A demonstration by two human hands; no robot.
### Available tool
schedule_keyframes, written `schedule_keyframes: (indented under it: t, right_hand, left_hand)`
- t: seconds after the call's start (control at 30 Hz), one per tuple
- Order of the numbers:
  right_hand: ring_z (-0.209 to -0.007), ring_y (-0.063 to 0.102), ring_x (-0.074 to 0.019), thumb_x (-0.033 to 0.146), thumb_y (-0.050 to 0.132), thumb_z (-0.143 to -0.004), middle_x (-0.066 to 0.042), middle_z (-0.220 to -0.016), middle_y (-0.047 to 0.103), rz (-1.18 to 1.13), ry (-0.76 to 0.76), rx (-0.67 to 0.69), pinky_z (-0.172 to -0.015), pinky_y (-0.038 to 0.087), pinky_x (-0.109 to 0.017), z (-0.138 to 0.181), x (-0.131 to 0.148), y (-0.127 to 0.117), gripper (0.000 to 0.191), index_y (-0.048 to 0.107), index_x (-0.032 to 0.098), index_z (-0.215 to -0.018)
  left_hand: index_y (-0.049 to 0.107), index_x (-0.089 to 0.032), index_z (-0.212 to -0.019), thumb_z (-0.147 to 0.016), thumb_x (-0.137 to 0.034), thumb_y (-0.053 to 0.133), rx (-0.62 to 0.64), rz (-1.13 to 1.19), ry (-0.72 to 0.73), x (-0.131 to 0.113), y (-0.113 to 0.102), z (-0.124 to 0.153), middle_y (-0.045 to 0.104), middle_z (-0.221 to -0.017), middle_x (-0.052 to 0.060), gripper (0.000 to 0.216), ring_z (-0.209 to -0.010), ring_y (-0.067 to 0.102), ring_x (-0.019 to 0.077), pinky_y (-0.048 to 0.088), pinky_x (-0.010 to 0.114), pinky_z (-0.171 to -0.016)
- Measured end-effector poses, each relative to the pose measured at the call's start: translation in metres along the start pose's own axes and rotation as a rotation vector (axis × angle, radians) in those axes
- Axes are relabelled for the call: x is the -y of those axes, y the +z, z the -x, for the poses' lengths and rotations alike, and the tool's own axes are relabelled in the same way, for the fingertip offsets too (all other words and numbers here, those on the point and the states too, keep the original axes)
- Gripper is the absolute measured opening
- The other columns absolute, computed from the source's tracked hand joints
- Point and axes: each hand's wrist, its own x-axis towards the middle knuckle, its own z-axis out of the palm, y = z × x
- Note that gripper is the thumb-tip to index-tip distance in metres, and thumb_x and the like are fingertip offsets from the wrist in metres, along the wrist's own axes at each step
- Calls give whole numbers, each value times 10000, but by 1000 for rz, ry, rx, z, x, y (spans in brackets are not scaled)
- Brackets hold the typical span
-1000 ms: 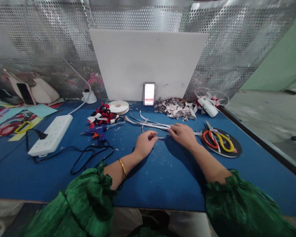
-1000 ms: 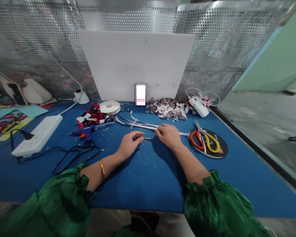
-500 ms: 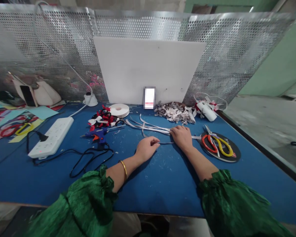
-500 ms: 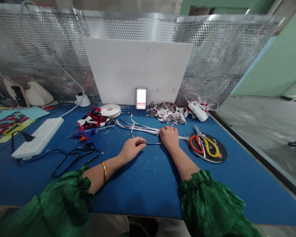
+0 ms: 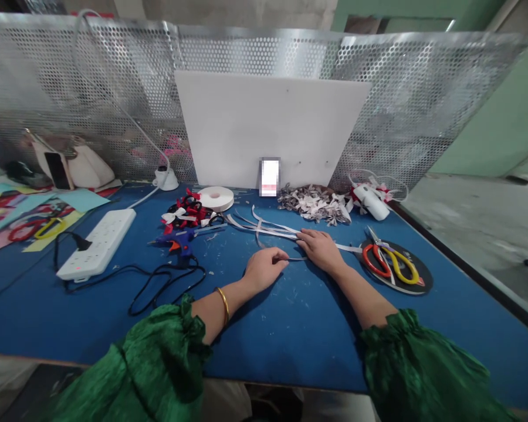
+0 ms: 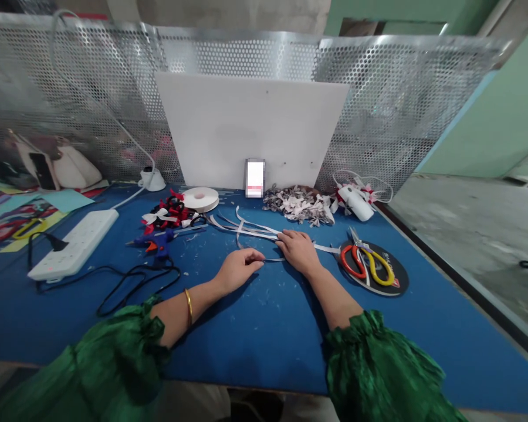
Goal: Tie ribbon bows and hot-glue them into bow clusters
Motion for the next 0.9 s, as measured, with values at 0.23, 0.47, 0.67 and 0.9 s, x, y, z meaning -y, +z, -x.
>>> schedule_keyframes:
  t: [0.23,0.47,0.67,0.9]
  right_hand:
    - [-1209,560,-239,360,414,-986,-119,-1306,625,-4,23,5,-1027,371,-399,-2,1,-2,365,625,183,-1226]
    - [-1269,522,-245,391,394,-992,-114,-1387,566,-29,-32,17,-1040,378,-410,-1,4,-1,398,607,224,-1283]
    - [-1264,525,-265,406,414,-980,-124,-1360,588,-27,-14,30,-1035,392,-419,-1,2,3,425,587,180,-1295]
    - [-1233,552,-281,363,453,-959,-151,-1333,603,-100,24,-241,-1027,420,-440,-2,4,-6,425,581,131,-1291]
  left_hand:
    - [727,-212,-897,-785,-286,602,19,-29,-3,-4,-2,1,739,-887,49,183,-800,654,198,473,294,-747]
    - [726,-213,-886,-778,-279,605,11,-43,12,-3,-1,0,737,-869,44,175,-778,649,189,471,281,-721]
    - [725,-205,-906,-789,-279,597,29,-69,7,-4,-2,1,738,-894,40,189,-803,649,184,472,277,-741]
    - [726,-181,-896,-784,-258,610,35,-19,5,-3,-2,0,733,-873,48,179,-787,639,177,468,282,-745]
